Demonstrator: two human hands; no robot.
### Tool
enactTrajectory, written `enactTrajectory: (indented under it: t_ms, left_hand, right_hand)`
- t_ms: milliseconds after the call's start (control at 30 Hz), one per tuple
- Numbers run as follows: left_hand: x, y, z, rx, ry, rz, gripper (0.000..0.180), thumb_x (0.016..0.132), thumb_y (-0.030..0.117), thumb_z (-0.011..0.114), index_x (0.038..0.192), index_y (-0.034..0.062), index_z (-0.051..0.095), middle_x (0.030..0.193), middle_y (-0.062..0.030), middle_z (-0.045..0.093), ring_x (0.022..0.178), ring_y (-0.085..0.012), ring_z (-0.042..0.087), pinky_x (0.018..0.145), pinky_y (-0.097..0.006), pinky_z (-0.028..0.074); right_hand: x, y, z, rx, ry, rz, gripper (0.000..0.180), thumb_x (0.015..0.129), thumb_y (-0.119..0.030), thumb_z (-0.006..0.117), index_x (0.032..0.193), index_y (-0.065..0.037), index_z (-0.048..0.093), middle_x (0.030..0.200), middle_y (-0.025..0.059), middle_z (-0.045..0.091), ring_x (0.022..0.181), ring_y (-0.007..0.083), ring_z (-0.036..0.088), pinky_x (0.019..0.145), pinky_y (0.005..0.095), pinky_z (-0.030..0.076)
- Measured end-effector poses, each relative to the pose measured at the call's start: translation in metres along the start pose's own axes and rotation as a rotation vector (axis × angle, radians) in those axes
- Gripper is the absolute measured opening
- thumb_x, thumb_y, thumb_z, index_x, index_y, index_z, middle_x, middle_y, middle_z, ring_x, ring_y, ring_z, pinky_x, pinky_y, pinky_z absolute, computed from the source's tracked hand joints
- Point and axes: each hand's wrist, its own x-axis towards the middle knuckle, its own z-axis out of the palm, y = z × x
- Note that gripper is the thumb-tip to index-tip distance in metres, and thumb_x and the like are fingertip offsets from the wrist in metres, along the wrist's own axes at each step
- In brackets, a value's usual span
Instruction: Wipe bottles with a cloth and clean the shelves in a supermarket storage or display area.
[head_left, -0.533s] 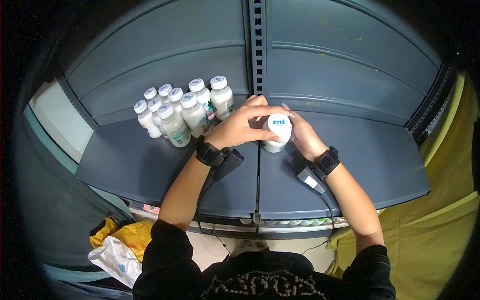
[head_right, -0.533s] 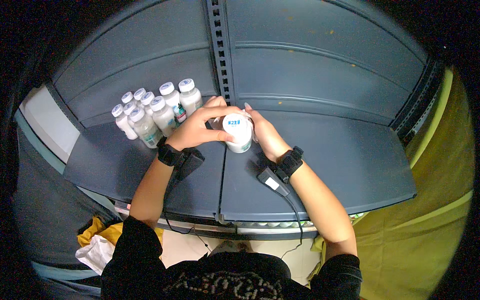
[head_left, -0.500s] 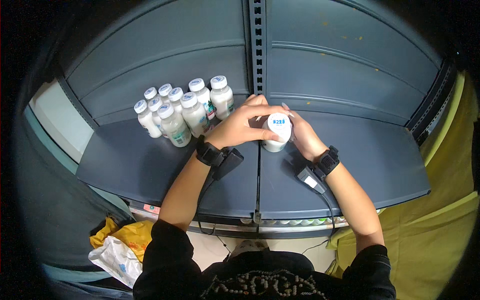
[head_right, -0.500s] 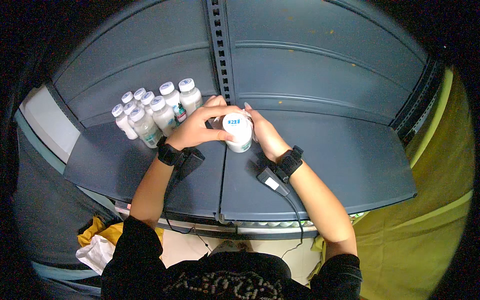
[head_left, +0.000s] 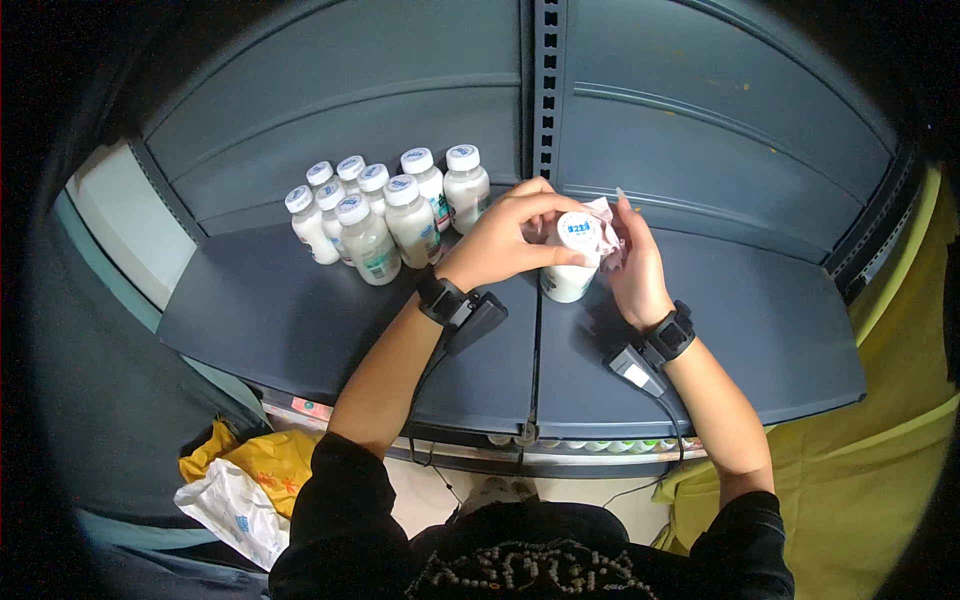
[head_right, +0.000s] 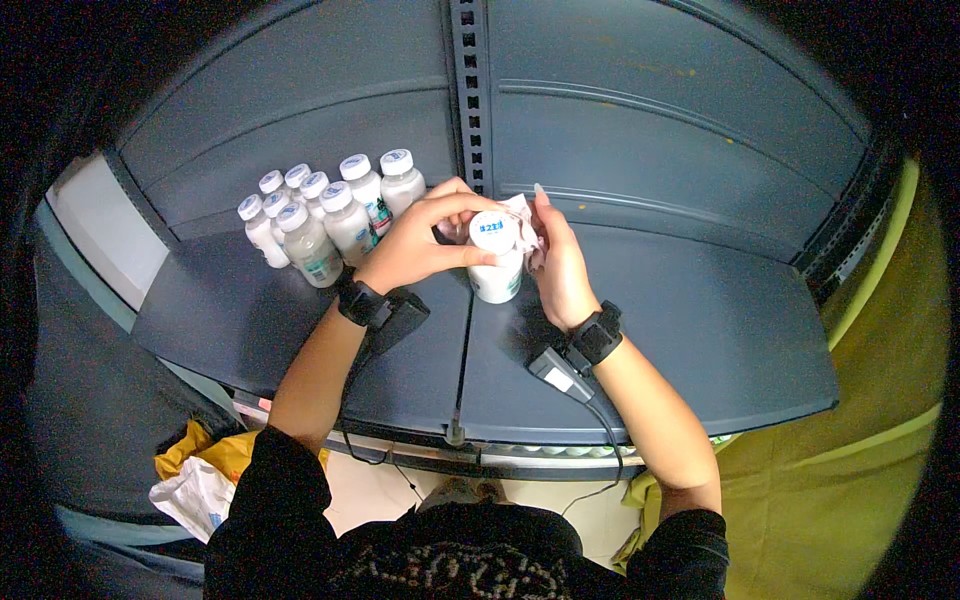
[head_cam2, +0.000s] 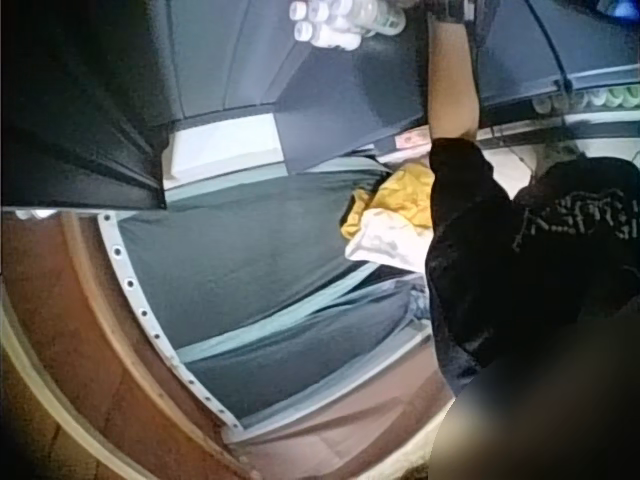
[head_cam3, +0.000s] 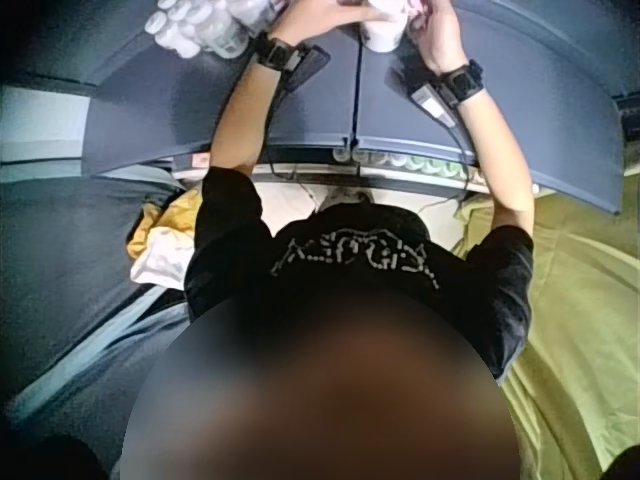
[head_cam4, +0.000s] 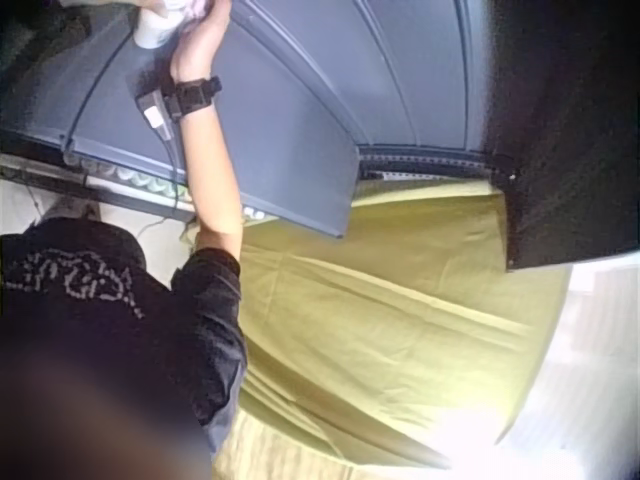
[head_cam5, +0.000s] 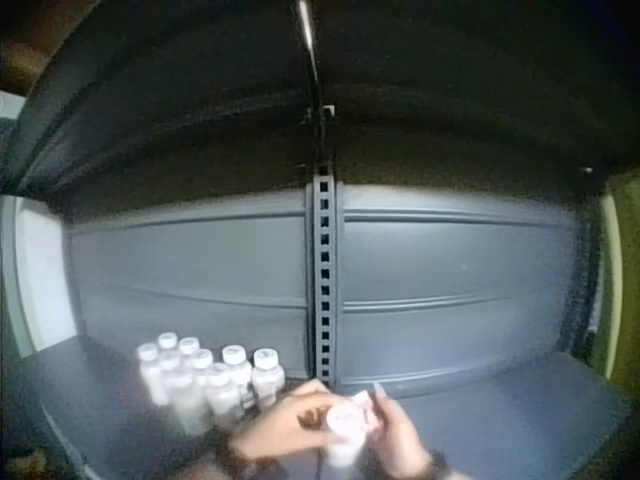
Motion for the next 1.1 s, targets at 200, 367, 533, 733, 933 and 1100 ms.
enactTrajectory:
  t_ms: [200,367,533,733,933,1100]
  left_hand:
    - [-0.003,-0.004,0.002,0.052,0.072,-0.018,0.038,0.071,0.019,0.08,0.101,0.0057,0.061,0.079,0.0041,0.049,0.07,-0.007,0.043,0.063,-0.021,0.037]
    - [-0.01,-0.015,0.006,-0.206,0.06,-0.149,0.033,0.076,0.015,0.076,0.102,0.0056,0.058,0.09,0.006,0.056,0.075,-0.0027,0.045,0.063,-0.019,0.037]
    - [-0.013,0.002,0.0,0.004,-0.038,-0.157,0.032,0.079,0.012,0.07,0.108,0.0041,0.058,0.096,0.0017,0.061,0.085,-0.0033,0.054,0.068,-0.019,0.042]
    - [-0.012,-0.008,0.0,-0.063,-0.027,-0.104,0.032,0.081,0.012,0.07,0.108,0.0024,0.057,0.096,-0.0007,0.062,0.087,-0.0038,0.055,0.07,-0.02,0.044]
    - [-0.006,-0.017,-0.001,-0.038,0.248,-0.008,0.029,0.076,0.019,0.075,0.091,0.0024,0.056,0.081,-0.0036,0.064,0.072,-0.008,0.061,0.062,-0.024,0.049]
    - [-0.005,-0.013,-0.021,-0.164,0.297,0.013,0.023,0.084,0.002,0.065,0.101,0.0019,0.048,0.093,-0.0042,0.06,0.087,-0.0085,0.058,0.074,-0.023,0.048]
  right_hand:
    - [-0.006,0.002,0.013,-0.037,-0.081,0.038,0.039,0.098,-0.044,0.04,0.107,-0.011,0.058,0.1,-0.0026,0.06,0.092,0.0075,0.053,0.081,0.0234,0.039]
    - [-0.011,0.006,0.019,-0.087,-0.128,0.12,0.047,0.099,-0.047,0.033,0.114,-0.009,0.056,0.111,0.001,0.062,0.103,0.0104,0.055,0.09,0.0257,0.04]
    - [-0.012,0.011,0.02,-0.156,-0.175,0.25,0.052,0.1,-0.049,0.027,0.117,-0.007,0.054,0.108,0.0029,0.063,0.098,0.0123,0.059,0.087,0.0283,0.043]
    - [-0.01,0.005,0.016,-0.075,-0.172,0.171,0.042,0.099,-0.044,0.033,0.117,-0.012,0.053,0.102,-0.0015,0.062,0.092,0.0098,0.055,0.075,0.0277,0.04]
    - [-0.02,-0.001,0.027,-0.208,-0.12,0.039,0.045,0.099,-0.038,0.036,0.132,-0.01,0.046,0.123,0.0019,0.056,0.109,0.0121,0.054,0.094,0.0267,0.038]
    - [-0.016,-0.006,0.026,-0.171,-0.194,0.136,0.041,0.099,-0.034,0.037,0.129,-0.009,0.047,0.123,0.003,0.055,0.111,0.0133,0.053,0.095,0.0277,0.04]
